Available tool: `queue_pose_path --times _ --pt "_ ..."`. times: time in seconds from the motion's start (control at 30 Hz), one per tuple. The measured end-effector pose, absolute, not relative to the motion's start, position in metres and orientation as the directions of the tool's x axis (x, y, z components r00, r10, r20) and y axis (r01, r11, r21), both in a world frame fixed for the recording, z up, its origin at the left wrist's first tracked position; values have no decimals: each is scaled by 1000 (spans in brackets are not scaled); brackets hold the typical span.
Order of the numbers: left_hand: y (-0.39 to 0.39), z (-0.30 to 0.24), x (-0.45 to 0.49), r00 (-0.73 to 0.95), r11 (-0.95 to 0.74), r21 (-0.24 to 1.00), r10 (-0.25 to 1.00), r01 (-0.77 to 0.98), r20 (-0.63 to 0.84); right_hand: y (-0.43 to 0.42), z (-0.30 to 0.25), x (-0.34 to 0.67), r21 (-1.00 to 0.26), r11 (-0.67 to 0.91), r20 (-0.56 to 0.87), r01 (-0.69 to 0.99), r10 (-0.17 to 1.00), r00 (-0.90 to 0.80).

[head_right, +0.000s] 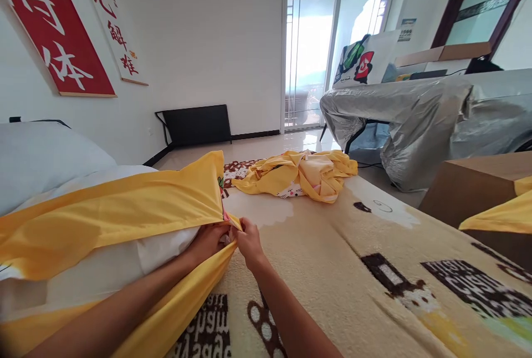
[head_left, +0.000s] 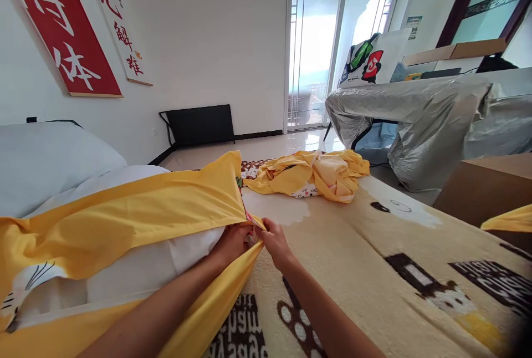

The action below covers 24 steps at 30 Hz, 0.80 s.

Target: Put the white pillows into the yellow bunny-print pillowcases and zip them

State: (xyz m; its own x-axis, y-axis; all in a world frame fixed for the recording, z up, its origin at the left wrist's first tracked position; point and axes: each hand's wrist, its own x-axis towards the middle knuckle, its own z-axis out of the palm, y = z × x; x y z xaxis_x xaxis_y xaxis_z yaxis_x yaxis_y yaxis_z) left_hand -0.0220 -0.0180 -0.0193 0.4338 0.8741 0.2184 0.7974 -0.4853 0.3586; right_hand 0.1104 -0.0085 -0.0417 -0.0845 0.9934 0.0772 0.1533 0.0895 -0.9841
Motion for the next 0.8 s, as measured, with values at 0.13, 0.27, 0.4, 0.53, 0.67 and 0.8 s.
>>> queue_pose_path --times 0.13,0.27,0.4,0.53,0.67,0.8 --pt "-16 -21 -26 470 -486 470 868 737 160 -9 -47 106 -996 9 1 85 995 -97" --pt "-17 -17 -27 486 -480 560 861 675 153 -8 -49 107 -989 1 -11 151 997 -76" --pt "-14 -22 -23 412 -424 604 895 674 168 -3 -49 113 -938 44 30 343 999 -46" --pt "-8 -34 -11 336 -348 581 932 736 132 0 -45 120 -833 100 69 545 995 -77" --pt "-8 -38 2 209 -234 478 972 847 106 -5 -37 122 -727 130 79 674 991 -106" --pt "-15 -32 9 144 -190 329 977 925 159 -13 -32 119 -649 146 67 746 989 -135"
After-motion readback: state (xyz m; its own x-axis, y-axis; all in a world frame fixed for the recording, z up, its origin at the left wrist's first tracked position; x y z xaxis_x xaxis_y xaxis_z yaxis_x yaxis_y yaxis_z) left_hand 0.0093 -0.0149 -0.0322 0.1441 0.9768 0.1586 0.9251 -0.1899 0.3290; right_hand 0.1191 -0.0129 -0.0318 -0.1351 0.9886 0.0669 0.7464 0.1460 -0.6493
